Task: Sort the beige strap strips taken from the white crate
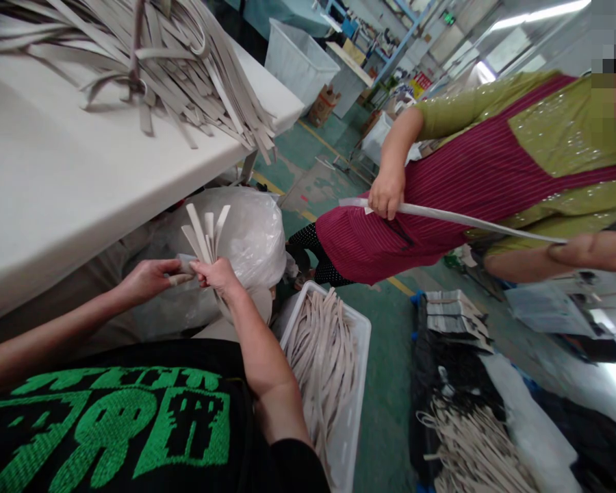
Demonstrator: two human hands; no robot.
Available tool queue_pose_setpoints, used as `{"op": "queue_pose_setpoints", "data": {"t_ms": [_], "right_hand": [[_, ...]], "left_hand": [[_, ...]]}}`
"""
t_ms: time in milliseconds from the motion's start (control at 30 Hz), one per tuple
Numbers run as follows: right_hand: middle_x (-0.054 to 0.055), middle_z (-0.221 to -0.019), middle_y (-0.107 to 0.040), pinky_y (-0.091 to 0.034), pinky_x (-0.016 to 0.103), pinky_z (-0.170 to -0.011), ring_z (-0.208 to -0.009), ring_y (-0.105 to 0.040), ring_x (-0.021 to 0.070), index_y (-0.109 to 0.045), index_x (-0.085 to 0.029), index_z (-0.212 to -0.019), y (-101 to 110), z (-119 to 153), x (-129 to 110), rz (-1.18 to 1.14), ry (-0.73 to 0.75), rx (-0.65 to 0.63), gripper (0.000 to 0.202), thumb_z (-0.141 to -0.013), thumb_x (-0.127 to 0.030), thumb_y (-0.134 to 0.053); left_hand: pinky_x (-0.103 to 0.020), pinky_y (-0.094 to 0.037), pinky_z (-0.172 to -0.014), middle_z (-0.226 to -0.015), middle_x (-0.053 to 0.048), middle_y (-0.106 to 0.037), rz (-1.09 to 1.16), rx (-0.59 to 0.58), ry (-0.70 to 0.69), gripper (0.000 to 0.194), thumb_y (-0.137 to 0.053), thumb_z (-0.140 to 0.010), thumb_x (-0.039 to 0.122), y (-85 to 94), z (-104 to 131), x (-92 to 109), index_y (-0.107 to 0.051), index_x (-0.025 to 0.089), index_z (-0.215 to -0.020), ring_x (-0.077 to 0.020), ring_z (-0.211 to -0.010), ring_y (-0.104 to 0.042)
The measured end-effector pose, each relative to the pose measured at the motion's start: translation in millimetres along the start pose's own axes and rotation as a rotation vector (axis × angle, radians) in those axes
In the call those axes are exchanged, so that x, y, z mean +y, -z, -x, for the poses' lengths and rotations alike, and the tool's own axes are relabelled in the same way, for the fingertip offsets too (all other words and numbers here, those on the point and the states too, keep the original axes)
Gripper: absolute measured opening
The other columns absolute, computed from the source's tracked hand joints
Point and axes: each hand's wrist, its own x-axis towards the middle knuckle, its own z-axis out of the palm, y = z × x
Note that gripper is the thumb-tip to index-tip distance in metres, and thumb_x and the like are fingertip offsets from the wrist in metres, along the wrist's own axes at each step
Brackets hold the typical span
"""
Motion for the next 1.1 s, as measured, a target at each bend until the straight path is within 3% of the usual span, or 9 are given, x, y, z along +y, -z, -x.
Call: {"op": "queue_pose_setpoints", "data": {"t_ms": [133,267,467,633,767,900,1000,1100], "right_hand": [[-0.008,-0.047,-0.05,-0.04,0.017,-0.045,-0.043,-0.046,0.006,-0.068,-0.011,-0.088,0.6,-9.6,-4.5,0.034,0.073,0.082,0.027,-0.078,-0.034,-0.079],[-0.008,-0.047,-0.05,-0.041,0.018,-0.045,-0.043,-0.045,0.0064,-0.069,-0.01,-0.088,3.9,-11.7,-10.4,0.059,0.096,0.088,0.024,-0.079,-0.032,-0.076],[-0.008,-0.046,-0.048,-0.041,0.018,-0.047,-0.043,-0.045,0.0066,-0.067,-0.011,-0.085,0.6,-6.8,-17.7,0.086,0.098,0.09,0.019,-0.08,-0.028,-0.075],[-0.006,-0.046,-0.05,-0.041,0.019,-0.048,-0.043,-0.047,0.0073,-0.063,-0.013,-0.073,1.5,-4.7,-15.8,0.113,0.113,0.099,0.031,-0.084,-0.041,-0.073],[-0.002,-0.05,-0.056,-0.047,0.023,-0.051,-0.04,-0.045,0.0071,-0.061,-0.015,-0.071,11.8,21.5,-4.2,0.079,0.159,0.015,0.052,-0.089,-0.063,-0.06],[-0.002,-0.053,-0.06,-0.044,0.022,-0.045,-0.036,-0.044,0.0069,-0.064,-0.015,-0.084,18.7,64.8,12.7,-0.022,0.17,-0.022,0.058,-0.08,-0.072,-0.065],[-0.002,-0.049,-0.057,-0.034,0.02,-0.038,-0.034,-0.041,0.0064,-0.063,-0.015,-0.081,18.3,90.9,23.5,-0.076,0.167,0.057,0.058,-0.076,-0.072,-0.068],[-0.002,-0.049,-0.057,-0.03,0.019,-0.036,-0.033,-0.039,0.0057,-0.063,-0.015,-0.077,17.6,104.0,28.5,-0.07,0.151,0.099,0.054,-0.076,-0.068,-0.07]], "left_hand": [[-0.025,-0.031,-0.057,-0.054,0.002,-0.049,-0.103,-0.061,-0.032,0.035,-0.068,-0.067,0.055,0.5,-0.8,-3.7,-0.06,0.022,-0.056,-0.0144,-0.056,-0.043],[-0.026,-0.035,-0.058,-0.059,0.001,-0.058,-0.027,-0.11,0.002,0.038,-0.067,-0.069,0.059,-0.5,-1.5,-5.9,-0.071,0.022,-0.066,-0.0163,-0.058,-0.048],[-0.024,-0.032,-0.053,-0.052,0.003,-0.053,0.009,-0.151,0.034,0.038,-0.071,-0.066,0.058,-5.1,-3.0,-3.2,-0.073,0.02,-0.06,-0.0134,-0.053,-0.042],[-0.025,-0.035,-0.051,-0.052,0.0,-0.057,0.137,-0.113,0.127,0.041,-0.079,-0.059,0.059,-8.8,-1.6,0.7,-0.071,0.019,-0.055,-0.0142,-0.054,-0.045],[-0.029,-0.051,-0.062,-0.07,-0.006,-0.071,0.596,0.025,0.377,0.036,-0.088,-0.057,0.046,-5.9,-4.1,9.0,-0.073,0.016,-0.07,-0.0201,-0.067,-0.062],[-0.027,-0.057,-0.067,-0.08,-0.005,-0.073,0.954,0.129,0.56,0.013,-0.079,-0.076,0.024,-0.6,-6.1,19.3,-0.069,0.017,-0.08,-0.0166,-0.072,-0.068],[-0.022,-0.056,-0.063,-0.078,-0.004,-0.072,1.05,0.118,0.617,0.005,-0.072,-0.082,0.016,-1.2,-4.8,25.7,-0.068,0.016,-0.079,-0.0129,-0.066,-0.067],[-0.023,-0.056,-0.061,-0.074,-0.004,-0.072,1.047,0.12,0.58,0.007,-0.076,-0.077,0.015,-5.7,-1.9,29.3,-0.069,0.015,-0.076,-0.0133,-0.063,-0.066]]}}
